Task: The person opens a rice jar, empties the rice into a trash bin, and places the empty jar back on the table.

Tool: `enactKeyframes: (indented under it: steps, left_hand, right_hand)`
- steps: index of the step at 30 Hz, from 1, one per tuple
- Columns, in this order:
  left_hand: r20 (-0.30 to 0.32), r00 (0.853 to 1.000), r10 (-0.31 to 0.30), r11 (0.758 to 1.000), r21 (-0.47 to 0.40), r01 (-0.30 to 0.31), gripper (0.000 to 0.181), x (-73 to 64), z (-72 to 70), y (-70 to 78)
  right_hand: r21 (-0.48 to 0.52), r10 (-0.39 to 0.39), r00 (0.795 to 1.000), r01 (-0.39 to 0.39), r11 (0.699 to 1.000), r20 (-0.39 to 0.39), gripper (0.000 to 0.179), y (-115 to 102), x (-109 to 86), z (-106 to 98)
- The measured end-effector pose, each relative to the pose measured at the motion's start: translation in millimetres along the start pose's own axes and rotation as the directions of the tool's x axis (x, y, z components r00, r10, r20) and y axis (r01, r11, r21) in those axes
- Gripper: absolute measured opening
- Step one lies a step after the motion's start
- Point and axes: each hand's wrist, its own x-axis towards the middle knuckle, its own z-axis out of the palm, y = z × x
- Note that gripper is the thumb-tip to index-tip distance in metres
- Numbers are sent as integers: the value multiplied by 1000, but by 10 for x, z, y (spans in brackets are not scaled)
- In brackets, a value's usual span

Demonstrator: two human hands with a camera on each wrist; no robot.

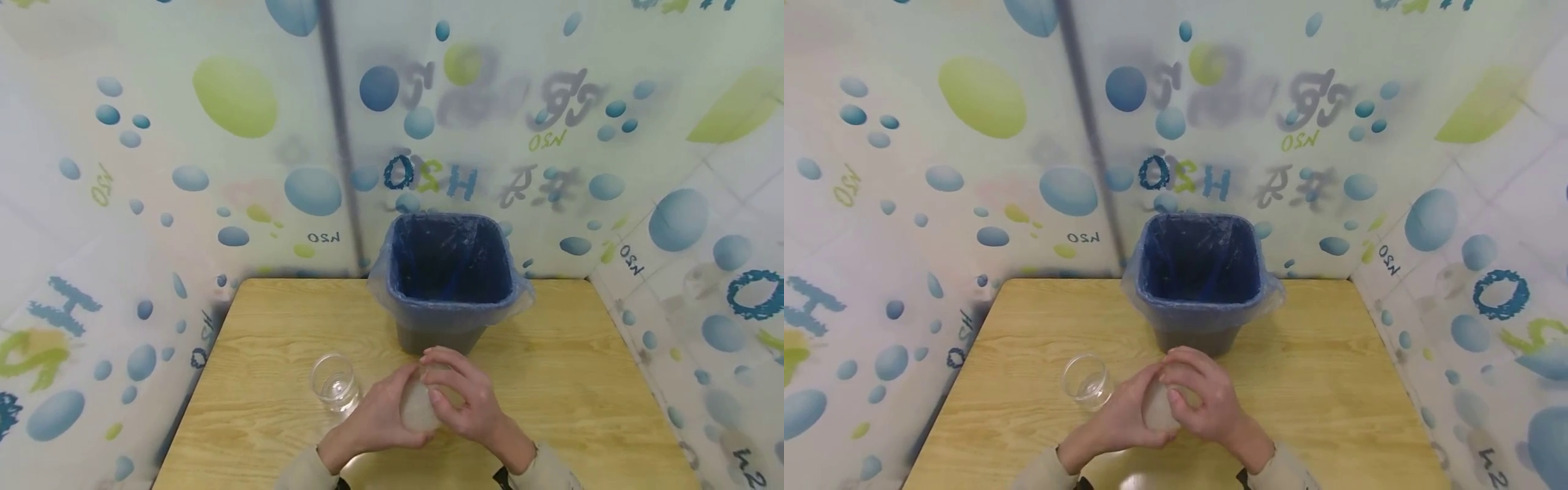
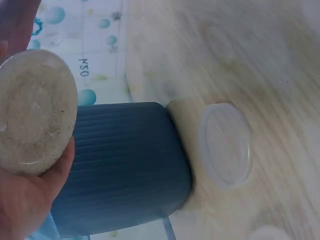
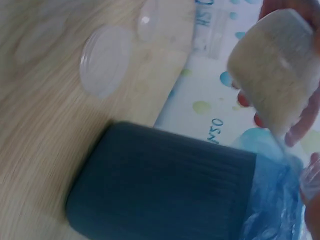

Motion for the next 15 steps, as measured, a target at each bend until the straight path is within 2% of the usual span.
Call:
enactKeyframes:
  steps: [1,3,5,6,7,8,10,13,15]
  left_hand:
    - [5,1000,3,1000,15,-3,97,4,-10,0]
    - [3,1000,16,998,61,-16,97,16,-18,-2]
    - [-10,999,36,990,133,-35,97,28,-21,-10]
    - [-20,998,52,984,172,-48,97,33,-25,-17]
    - [-33,997,66,976,208,-57,97,35,-30,-27]
    - [-46,996,80,967,247,-66,97,37,-36,-39]
    - [-70,992,107,944,319,-80,96,34,-49,-68]
    - [-89,986,138,924,369,-96,94,27,-69,-107]
    - [-86,984,157,917,383,-112,94,22,-77,-125]
  right_hand:
    - [9,-11,1000,11,1000,29,18,14,3,-24]
    - [4,24,994,-25,1000,104,24,39,-31,-79]
    - [-53,145,969,-138,989,199,35,15,-58,-161]
    - [-109,228,943,-207,972,243,43,-4,-64,-206]
    - [-178,319,904,-276,944,286,51,-26,-65,-250]
    - [-252,410,854,-340,906,321,59,-52,-57,-292]
    - [-393,570,733,-433,811,370,69,-102,-29,-362]
    - [-488,716,565,-528,695,409,81,-145,31,-421]
    - [-489,763,488,-586,647,425,86,-157,67,-436]
